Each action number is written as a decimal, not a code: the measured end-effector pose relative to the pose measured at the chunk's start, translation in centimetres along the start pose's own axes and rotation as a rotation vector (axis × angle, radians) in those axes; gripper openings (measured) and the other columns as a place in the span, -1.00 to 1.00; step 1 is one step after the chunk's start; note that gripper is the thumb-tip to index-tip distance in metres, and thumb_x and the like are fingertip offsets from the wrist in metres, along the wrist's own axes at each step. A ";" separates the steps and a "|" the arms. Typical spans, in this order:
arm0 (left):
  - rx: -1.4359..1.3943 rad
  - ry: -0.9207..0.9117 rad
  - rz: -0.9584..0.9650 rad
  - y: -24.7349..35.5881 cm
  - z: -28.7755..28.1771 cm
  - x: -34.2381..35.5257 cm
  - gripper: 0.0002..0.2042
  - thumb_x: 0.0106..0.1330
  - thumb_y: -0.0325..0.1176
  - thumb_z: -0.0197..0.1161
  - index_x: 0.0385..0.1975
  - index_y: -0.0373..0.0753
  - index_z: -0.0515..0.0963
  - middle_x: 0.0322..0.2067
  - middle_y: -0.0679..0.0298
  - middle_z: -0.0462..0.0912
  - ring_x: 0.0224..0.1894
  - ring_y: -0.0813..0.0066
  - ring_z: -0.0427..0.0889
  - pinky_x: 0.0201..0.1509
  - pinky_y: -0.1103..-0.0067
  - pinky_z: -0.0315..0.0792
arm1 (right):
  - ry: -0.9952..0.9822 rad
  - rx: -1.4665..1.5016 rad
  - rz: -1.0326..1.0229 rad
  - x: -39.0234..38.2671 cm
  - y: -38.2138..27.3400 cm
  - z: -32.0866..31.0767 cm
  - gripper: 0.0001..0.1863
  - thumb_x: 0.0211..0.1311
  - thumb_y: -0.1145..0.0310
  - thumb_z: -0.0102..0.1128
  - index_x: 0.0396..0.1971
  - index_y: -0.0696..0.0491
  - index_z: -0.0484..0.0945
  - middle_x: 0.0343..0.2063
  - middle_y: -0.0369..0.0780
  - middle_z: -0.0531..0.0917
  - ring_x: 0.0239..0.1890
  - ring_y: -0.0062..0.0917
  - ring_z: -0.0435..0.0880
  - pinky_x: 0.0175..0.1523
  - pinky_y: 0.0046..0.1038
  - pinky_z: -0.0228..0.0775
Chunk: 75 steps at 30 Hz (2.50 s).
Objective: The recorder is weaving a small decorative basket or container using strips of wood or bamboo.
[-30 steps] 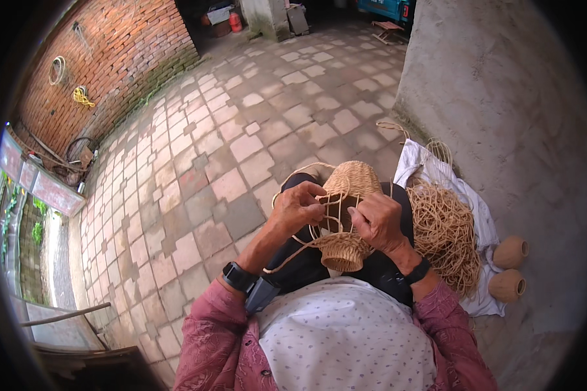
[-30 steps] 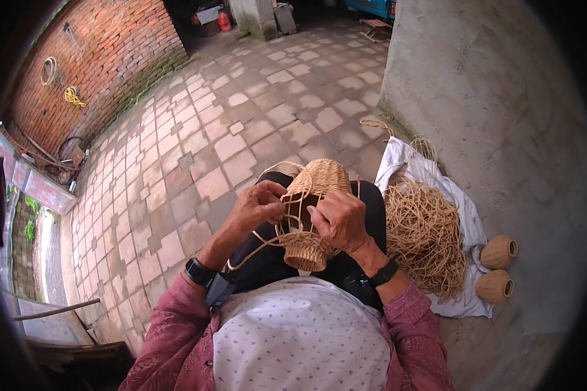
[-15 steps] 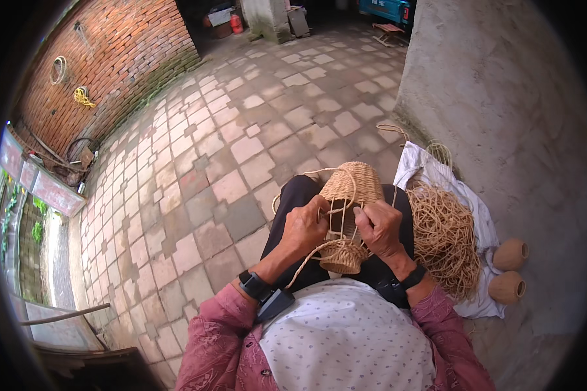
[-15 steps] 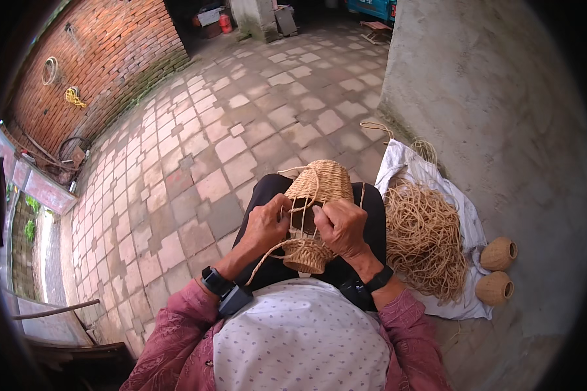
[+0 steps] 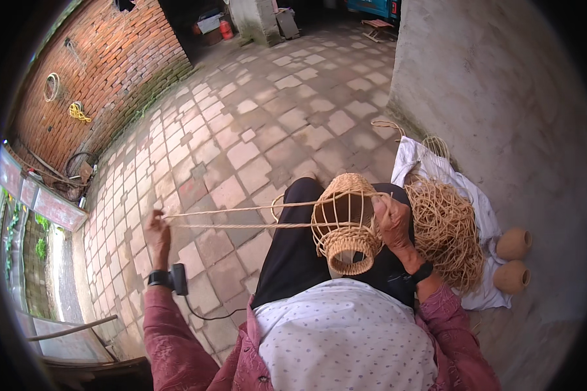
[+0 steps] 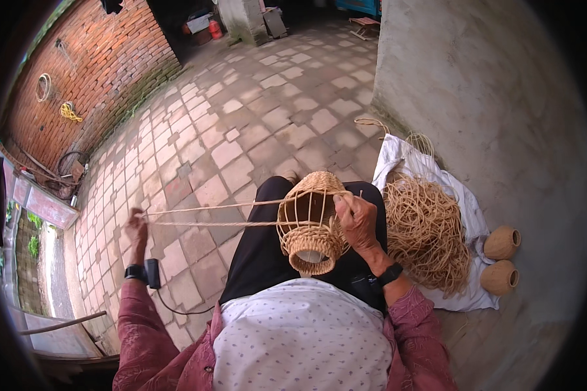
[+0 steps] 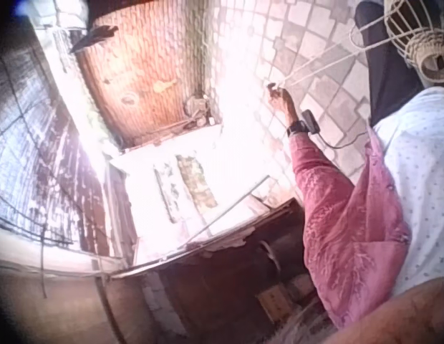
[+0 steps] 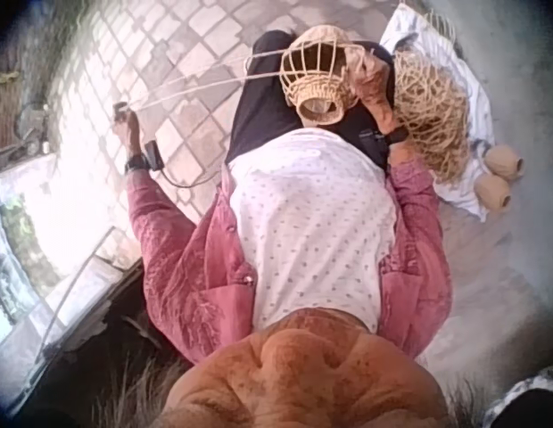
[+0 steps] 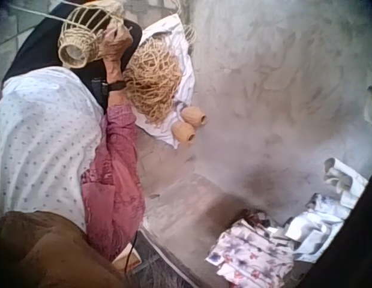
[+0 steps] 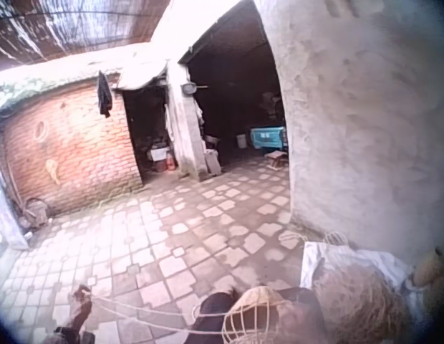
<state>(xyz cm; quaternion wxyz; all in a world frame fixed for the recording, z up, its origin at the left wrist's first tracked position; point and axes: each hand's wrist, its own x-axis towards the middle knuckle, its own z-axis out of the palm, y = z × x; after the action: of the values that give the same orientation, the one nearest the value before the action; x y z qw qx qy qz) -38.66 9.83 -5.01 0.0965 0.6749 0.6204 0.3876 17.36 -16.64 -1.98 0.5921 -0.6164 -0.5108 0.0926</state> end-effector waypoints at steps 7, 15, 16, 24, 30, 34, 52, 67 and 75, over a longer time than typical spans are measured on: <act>0.306 -0.427 0.094 11.5 5.6 -4.0 -0.47 0.06 -0.34 0.37 0.12 -0.05 0.50 0.00 0.08 0.59 -0.24 0.19 0.68 -0.17 0.35 0.55 | 0.023 -0.124 -0.067 0.1 -0.5 -0.4 -0.66 0.25 0.38 0.15 -0.68 0.19 0.33 -0.74 -0.10 0.33 -0.71 -0.28 0.32 -0.53 -0.33 0.18; -0.399 -1.201 0.090 31.6 8.9 -12.6 -0.58 0.42 0.05 0.06 -0.13 -0.24 0.55 -0.44 0.29 0.55 -0.51 0.60 0.49 -0.51 0.62 0.42 | -0.017 -0.102 -0.084 0.3 -1.0 -0.3 -0.66 0.24 0.35 0.17 -0.68 0.18 0.38 -0.75 -0.10 0.38 -0.70 -0.27 0.37 -0.53 -0.34 0.20; -0.394 -1.211 0.093 31.2 8.8 -12.7 -0.58 0.42 0.05 0.06 -0.13 -0.24 0.55 -0.44 0.29 0.55 -0.51 0.60 0.49 -0.51 0.62 0.42 | -0.010 -0.104 -0.076 0.3 -1.0 -0.3 -0.66 0.24 0.35 0.17 -0.68 0.18 0.38 -0.75 -0.10 0.38 -0.70 -0.27 0.37 -0.53 -0.34 0.20; -0.597 -1.246 -0.040 27.1 8.3 -10.2 -0.62 0.38 0.03 0.15 -0.46 -0.18 0.53 -0.64 0.54 0.28 -0.59 0.75 0.21 -0.54 0.70 0.11 | -0.028 -0.178 -0.119 0.4 -0.9 -0.1 -0.68 0.21 0.37 0.18 -0.70 0.16 0.40 -0.75 -0.08 0.39 -0.68 -0.22 0.43 -0.54 -0.31 0.21; -0.133 -0.812 -0.301 14.0 7.1 -5.8 -0.68 0.35 -0.08 0.19 -0.33 -0.26 0.61 -0.61 0.46 0.43 -0.56 0.69 0.41 -0.51 0.69 0.32 | 0.029 -0.064 -0.048 -0.2 -0.4 -0.4 -0.65 0.27 0.35 0.16 -0.68 0.18 0.36 -0.76 -0.11 0.31 -0.72 -0.33 0.29 -0.55 -0.35 0.14; 0.473 -0.261 0.333 10.8 4.9 -7.9 -0.68 0.32 -0.11 0.22 -0.24 -0.28 0.64 -0.54 0.37 0.55 -0.52 0.64 0.49 -0.47 0.67 0.40 | 0.130 -0.013 0.016 -0.8 -0.1 -0.2 -0.60 0.34 0.34 0.11 -0.67 0.18 0.26 -0.75 -0.15 0.21 -0.69 -0.45 0.12 -0.56 -0.38 0.06; -0.958 -0.814 -0.543 33.1 11.3 -17.6 -0.77 0.30 -0.14 0.31 -0.33 -0.12 0.47 -0.60 0.52 0.37 -0.66 0.79 0.20 -0.64 0.74 0.08 | 0.050 -0.101 -0.004 -1.7 0.4 -0.5 -0.63 0.35 0.34 0.11 -0.63 0.17 0.28 -0.72 -0.11 0.25 -0.68 -0.33 0.19 -0.54 -0.35 0.14; -0.327 -0.752 0.441 37.7 12.8 -14.8 -0.85 0.15 -0.47 0.15 -0.28 -0.28 0.48 -0.53 -0.01 0.58 -0.47 0.11 0.64 -0.38 0.35 0.45 | -0.132 -0.089 -0.404 1.1 -5.1 0.1 -0.85 -0.01 0.55 0.30 -0.47 0.08 0.49 -0.45 -0.20 0.54 -0.41 -0.31 0.58 -0.31 -0.36 0.45; -0.525 -0.969 0.197 36.2 12.8 -13.9 -0.73 0.11 -0.46 0.30 -0.17 -0.23 0.50 -0.57 0.36 0.58 -0.51 0.66 0.57 -0.45 0.62 0.45 | -0.201 -0.127 -0.386 0.3 -2.6 1.2 -0.90 0.06 0.48 0.27 -0.45 0.06 0.51 -0.50 -0.23 0.55 -0.45 -0.30 0.60 -0.36 -0.34 0.43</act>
<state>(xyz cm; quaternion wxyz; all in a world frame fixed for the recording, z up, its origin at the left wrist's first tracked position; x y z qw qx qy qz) -1.88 -6.04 2.79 0.4987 0.7840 0.3218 0.1818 15.27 -16.19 -0.06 0.5047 -0.5311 -0.6805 0.0063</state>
